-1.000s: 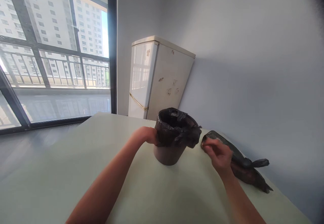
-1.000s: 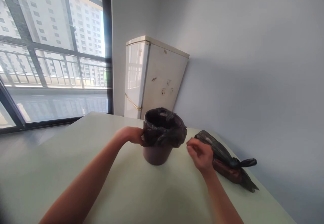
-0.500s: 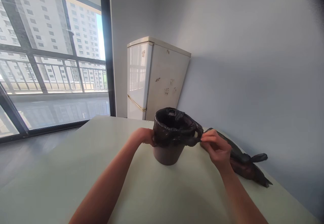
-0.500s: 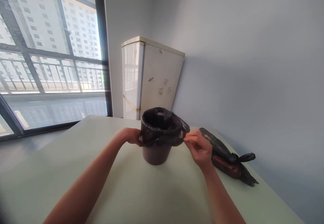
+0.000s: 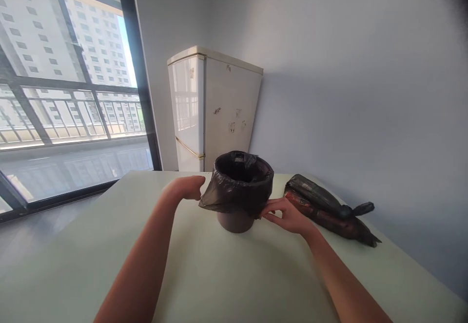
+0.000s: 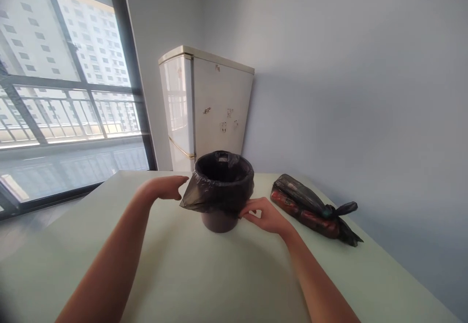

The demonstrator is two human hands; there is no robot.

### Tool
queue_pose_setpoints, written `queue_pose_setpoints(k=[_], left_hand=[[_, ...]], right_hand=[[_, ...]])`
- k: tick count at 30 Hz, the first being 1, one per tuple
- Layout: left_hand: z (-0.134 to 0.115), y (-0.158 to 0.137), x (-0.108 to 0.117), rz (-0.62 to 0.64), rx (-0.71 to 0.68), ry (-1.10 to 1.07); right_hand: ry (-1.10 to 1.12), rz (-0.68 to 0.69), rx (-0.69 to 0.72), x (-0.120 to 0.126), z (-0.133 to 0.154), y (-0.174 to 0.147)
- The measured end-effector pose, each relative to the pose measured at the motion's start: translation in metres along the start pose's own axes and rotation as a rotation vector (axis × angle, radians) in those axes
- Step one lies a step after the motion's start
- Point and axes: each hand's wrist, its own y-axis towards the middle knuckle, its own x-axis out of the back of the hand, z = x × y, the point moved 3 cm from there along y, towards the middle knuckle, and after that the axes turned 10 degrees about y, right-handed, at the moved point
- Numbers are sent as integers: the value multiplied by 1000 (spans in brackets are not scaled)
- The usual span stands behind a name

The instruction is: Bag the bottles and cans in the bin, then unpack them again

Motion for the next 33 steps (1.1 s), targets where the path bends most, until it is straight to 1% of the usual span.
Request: queue_pose_setpoints(k=[2,4,6,9,12,16,17,19,21,23,25,26,28,29,31,33], left_hand=[[2,-12,8,38,12,67],[2,-23,16,42,25,94],[1,-31,23,8,43,75],[-2,-36,30,-83,50,-8],[-7,-35,37,-241,12,-137],[-17,-40,51,-568,-53,-327],[-20,-43,54,-626,-74,-357],[-28,-48,58,-676,-130,-381],[-36,-51,58,-660,-186,-376],[-41,-51,56,-619,-215,-359],[-43,-48,53,-569,-214,-331],[-44,-46,51,-545,-210,-316],[-46,-44,49,-519,-205,-286],[-47,-43,48,-517,-204,-275],[-50,-44,48,-521,-211,-254],[-53,-45,48,-525,-224,-232]], right_hand=[[36,-92,66,7,-3,-2],[33,-202,79,18,-9,-6],[-26,-319,26,29,-18,-10],[-187,-510,-78,42,-36,-15],[-293,-652,-107,46,-55,-18],[-341,-805,-105,35,-72,-16],[-348,-830,-97,32,-74,-15],[-365,-847,-64,26,-71,-13],[-394,-849,-10,23,-63,-12],[-436,-875,62,21,-49,-13],[-557,-892,198,16,-27,-13],[-638,-878,282,11,-14,-13],[-771,-790,415,-4,11,-8],[-804,-728,445,-12,23,-4],[-802,-615,439,-25,41,8],[-802,-531,434,-33,57,22]])
